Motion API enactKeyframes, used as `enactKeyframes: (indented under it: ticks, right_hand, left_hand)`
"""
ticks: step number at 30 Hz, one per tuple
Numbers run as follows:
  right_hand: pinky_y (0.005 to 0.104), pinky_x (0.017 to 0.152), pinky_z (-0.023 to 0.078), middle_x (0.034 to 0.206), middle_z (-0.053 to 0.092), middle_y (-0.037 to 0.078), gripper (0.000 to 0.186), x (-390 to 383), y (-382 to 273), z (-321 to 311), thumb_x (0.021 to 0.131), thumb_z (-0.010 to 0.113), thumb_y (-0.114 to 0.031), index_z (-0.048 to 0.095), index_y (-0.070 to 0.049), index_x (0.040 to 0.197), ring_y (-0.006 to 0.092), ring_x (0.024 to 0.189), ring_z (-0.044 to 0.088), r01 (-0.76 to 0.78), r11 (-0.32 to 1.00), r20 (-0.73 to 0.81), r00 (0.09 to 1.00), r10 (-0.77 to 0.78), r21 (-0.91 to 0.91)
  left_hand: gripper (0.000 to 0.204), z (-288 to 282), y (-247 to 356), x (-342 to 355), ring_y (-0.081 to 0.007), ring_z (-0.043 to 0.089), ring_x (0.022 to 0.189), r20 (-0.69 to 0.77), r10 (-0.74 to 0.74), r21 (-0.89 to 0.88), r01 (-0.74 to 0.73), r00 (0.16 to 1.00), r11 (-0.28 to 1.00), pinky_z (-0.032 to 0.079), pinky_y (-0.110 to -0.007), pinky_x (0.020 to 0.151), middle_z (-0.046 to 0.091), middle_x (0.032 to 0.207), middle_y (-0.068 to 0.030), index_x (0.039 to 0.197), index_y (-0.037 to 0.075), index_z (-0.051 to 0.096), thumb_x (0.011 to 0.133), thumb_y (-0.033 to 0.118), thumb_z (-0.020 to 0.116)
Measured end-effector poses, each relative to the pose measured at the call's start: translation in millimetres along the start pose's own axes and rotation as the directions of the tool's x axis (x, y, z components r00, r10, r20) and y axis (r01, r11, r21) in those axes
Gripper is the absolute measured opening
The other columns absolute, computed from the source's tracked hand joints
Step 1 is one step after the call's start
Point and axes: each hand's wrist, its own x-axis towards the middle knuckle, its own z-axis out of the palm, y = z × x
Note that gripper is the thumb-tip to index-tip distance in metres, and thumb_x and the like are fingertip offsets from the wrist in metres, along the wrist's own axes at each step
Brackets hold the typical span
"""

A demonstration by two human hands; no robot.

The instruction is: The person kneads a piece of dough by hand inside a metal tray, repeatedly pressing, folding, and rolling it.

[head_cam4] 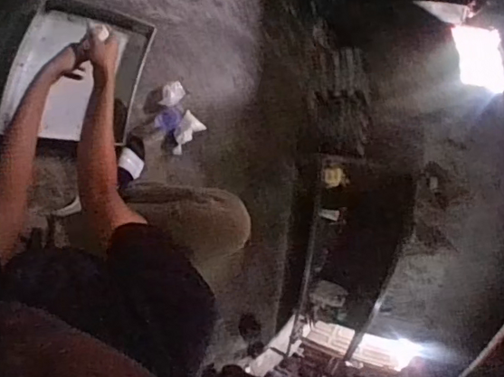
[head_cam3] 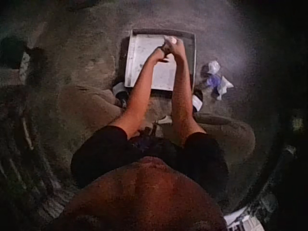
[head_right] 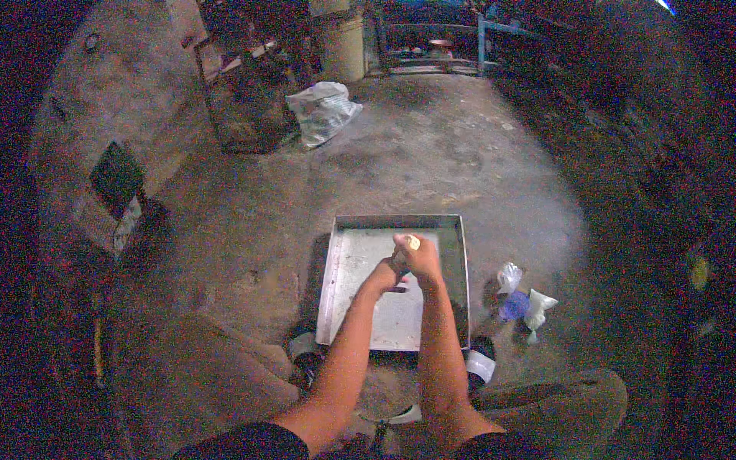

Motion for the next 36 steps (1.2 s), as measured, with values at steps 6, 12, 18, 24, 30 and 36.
enactKeyframes:
  ticks: [6,12,18,24,30,36]
  right_hand:
    - [0.0287,0.051,0.041,0.062,0.055,0.002,0.052,-7,-6,-18,0.082,0.064,-0.055,0.059,-0.006,0.067,0.0127,0.055,0.052,-0.344,0.938,-0.164,0.924,0.345,0.036]
    - [0.0318,0.047,0.034,0.054,0.048,0.0,0.052,-7,0,-18,0.086,0.06,-0.05,0.052,-0.008,0.056,0.0118,0.048,0.042,-0.291,0.956,-0.351,0.9,0.257,-0.046]
    - [0.0296,0.046,0.036,0.052,0.044,-0.001,0.052,-2,12,-24,0.086,0.06,-0.048,0.048,-0.009,0.055,0.0128,0.046,0.043,-0.284,0.955,-0.396,0.87,0.294,0.085]
    - [0.0286,0.058,0.044,0.068,0.058,0.004,0.043,-7,12,-30,0.087,0.06,-0.045,0.063,-0.002,0.094,0.0132,0.06,0.055,-0.267,0.961,-0.093,0.958,0.273,0.065]
    - [0.0329,0.072,0.049,0.085,0.067,0.011,0.039,11,34,-25,0.087,0.061,-0.039,0.065,-0.002,0.098,0.0202,0.082,0.064,-0.055,0.948,-0.029,0.998,0.048,-0.314]
    - [0.0357,0.072,0.05,0.085,0.068,0.015,0.032,32,9,-24,0.083,0.068,-0.03,0.066,-0.002,0.099,0.0225,0.08,0.065,-0.047,0.838,-0.102,0.995,-0.01,-0.544]
  left_hand:
    - [0.038,22,9,-27,-0.0164,0.059,0.07,0.307,-0.056,-0.122,0.098,0.95,0.988,0.053,-0.032,0.057,0.062,0.084,-0.0035,0.096,0.009,0.062,0.085,0.045,0.061]
    - [0.046,25,-20,-8,-0.0123,0.039,0.046,0.253,0.018,0.13,-0.052,0.967,0.99,0.027,-0.032,0.041,0.049,0.056,0.0005,0.07,0.007,0.058,0.086,0.05,0.059]
    - [0.056,44,-33,4,-0.0335,0.061,0.063,0.038,0.108,0.402,-0.114,0.993,0.908,0.046,-0.043,0.059,0.065,0.074,-0.0228,0.077,-0.003,0.065,0.088,0.051,0.054]
    - [0.036,25,-15,-5,-0.0405,0.063,0.085,0.086,0.505,0.637,-0.437,0.859,0.635,0.049,-0.046,0.075,0.065,0.097,-0.0255,0.097,-0.002,0.061,0.083,0.03,0.064]
    - [0.047,23,-20,21,-0.0334,0.063,0.084,-0.116,0.323,0.311,-0.274,0.939,0.91,0.051,-0.04,0.072,0.065,0.097,-0.018,0.123,0.006,0.041,0.085,0.019,0.065]
    - [0.041,21,-15,57,-0.0182,0.061,0.064,0.052,0.123,0.015,-0.124,0.991,0.992,0.046,-0.033,0.052,0.065,0.085,-0.0112,0.124,0.013,0.049,0.086,0.022,0.061]
